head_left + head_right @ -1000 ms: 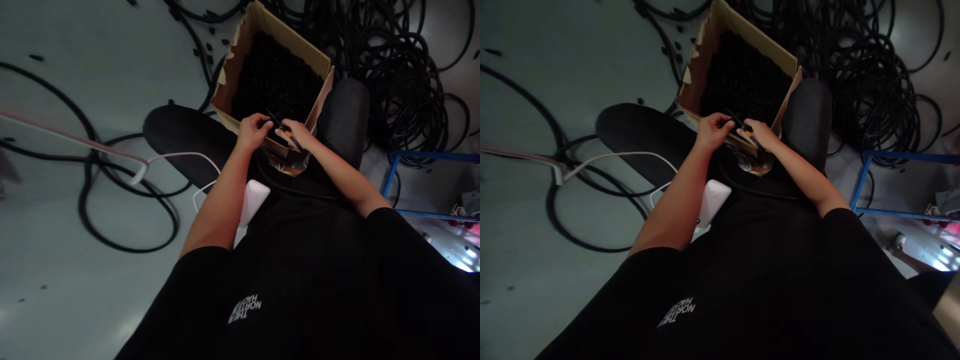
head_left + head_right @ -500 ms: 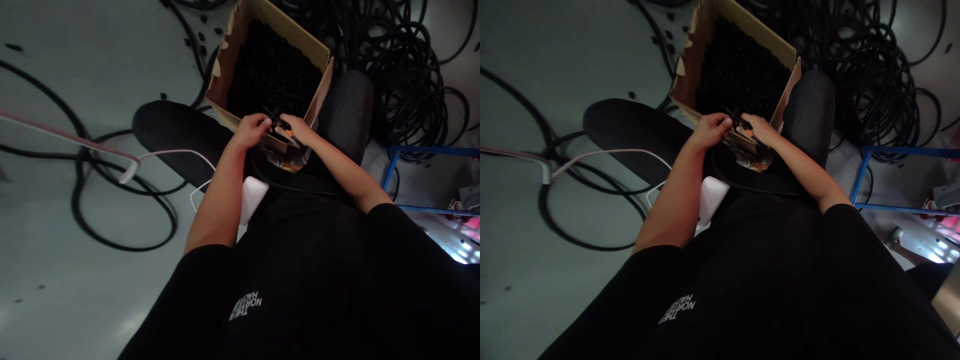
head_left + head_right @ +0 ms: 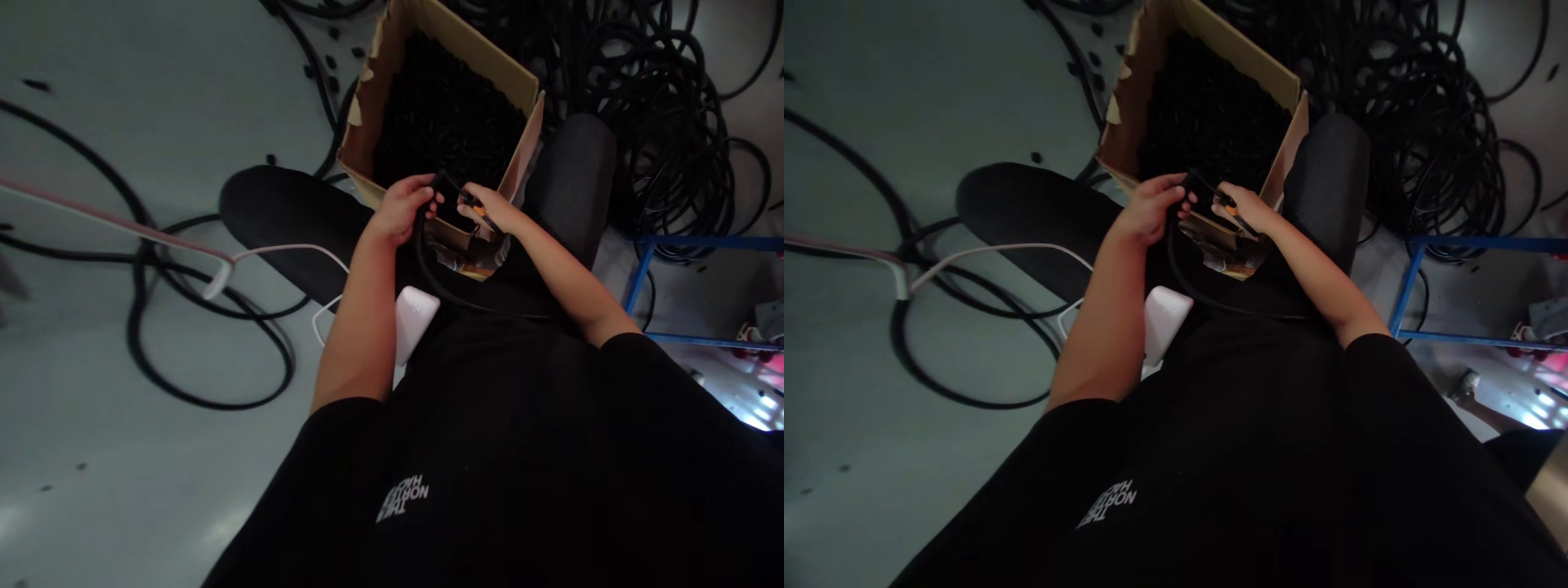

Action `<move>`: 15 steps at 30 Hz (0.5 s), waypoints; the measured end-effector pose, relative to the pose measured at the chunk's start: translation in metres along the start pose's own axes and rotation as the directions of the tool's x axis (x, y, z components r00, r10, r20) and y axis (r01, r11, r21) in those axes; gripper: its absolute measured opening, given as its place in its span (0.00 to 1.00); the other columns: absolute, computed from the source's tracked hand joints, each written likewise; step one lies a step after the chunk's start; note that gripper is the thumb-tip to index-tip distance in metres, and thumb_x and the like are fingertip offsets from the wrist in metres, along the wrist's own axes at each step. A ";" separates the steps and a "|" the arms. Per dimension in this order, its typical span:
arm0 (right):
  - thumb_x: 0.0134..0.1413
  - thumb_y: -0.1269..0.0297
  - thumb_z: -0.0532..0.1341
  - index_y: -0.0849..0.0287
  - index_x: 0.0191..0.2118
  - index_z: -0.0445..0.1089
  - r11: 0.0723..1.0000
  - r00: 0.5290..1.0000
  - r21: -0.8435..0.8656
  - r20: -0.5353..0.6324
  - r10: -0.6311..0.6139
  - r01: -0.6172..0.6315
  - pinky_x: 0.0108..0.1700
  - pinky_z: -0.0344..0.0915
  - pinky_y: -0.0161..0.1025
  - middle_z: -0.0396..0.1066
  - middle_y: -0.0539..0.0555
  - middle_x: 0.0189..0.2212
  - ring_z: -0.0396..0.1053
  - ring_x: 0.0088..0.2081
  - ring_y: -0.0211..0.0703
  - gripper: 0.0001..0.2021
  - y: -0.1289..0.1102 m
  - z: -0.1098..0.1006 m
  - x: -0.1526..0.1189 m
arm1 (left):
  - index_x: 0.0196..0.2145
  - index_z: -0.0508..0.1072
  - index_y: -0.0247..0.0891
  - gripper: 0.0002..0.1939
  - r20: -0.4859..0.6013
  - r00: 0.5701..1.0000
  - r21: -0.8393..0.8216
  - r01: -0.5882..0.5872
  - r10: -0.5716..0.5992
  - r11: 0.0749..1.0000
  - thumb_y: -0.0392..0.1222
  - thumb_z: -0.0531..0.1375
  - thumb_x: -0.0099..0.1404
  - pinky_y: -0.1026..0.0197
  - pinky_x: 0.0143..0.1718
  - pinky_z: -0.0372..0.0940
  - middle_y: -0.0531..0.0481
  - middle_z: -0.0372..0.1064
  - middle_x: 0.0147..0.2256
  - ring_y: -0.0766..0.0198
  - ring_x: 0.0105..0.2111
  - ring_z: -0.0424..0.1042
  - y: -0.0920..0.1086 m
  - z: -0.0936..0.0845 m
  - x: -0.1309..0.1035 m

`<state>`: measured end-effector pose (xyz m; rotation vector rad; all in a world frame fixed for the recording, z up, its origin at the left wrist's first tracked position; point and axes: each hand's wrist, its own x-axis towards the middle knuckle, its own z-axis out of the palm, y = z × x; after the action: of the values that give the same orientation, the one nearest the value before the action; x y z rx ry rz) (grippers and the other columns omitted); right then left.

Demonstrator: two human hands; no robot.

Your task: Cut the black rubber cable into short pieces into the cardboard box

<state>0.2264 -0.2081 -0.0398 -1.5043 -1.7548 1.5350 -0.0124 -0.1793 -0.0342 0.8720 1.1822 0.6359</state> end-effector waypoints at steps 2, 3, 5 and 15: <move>0.79 0.46 0.68 0.55 0.48 0.70 1.000 0.999 0.021 0.037 0.001 -0.002 0.58 0.76 0.46 0.75 0.52 0.42 0.73 0.47 0.47 0.17 0.001 0.001 0.000 | 0.43 0.73 0.43 0.20 -0.033 0.999 0.014 -0.003 0.003 1.000 0.48 0.80 0.72 0.65 0.30 0.69 0.50 0.78 0.34 0.66 0.28 0.72 -0.002 0.001 0.003; 0.80 0.45 0.68 0.55 0.49 0.70 0.999 0.999 0.036 0.050 0.009 -0.010 0.56 0.77 0.45 0.75 0.52 0.42 0.73 0.47 0.47 0.18 0.001 0.001 0.000 | 0.42 0.71 0.43 0.22 -0.043 0.999 0.023 0.001 0.000 1.000 0.48 0.81 0.71 0.65 0.31 0.70 0.50 0.80 0.35 0.66 0.28 0.73 -0.003 0.002 0.004; 0.81 0.42 0.68 0.55 0.50 0.69 0.998 0.998 0.058 0.060 0.035 -0.039 0.53 0.77 0.44 0.75 0.52 0.43 0.73 0.45 0.45 0.20 -0.001 0.002 -0.001 | 0.40 0.68 0.44 0.24 -0.049 0.999 0.052 0.009 -0.006 0.999 0.47 0.81 0.70 0.64 0.33 0.71 0.48 0.82 0.36 0.64 0.30 0.75 -0.006 0.004 0.005; 0.77 0.38 0.67 0.51 0.40 0.64 0.994 0.994 -0.036 -0.024 0.102 -0.103 0.51 0.73 0.40 0.74 0.50 0.38 0.72 0.45 0.45 0.23 -0.025 0.001 -0.001 | 0.39 0.63 0.47 0.31 -0.009 0.998 0.250 -0.053 0.058 0.967 0.63 0.80 0.71 0.61 0.33 0.68 0.51 0.75 0.31 0.60 0.31 0.75 0.003 0.017 0.004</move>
<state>0.2143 -0.2054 -0.0177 -1.6469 -1.7272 1.5361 0.0047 -0.1785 -0.0314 1.1178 1.2739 0.5464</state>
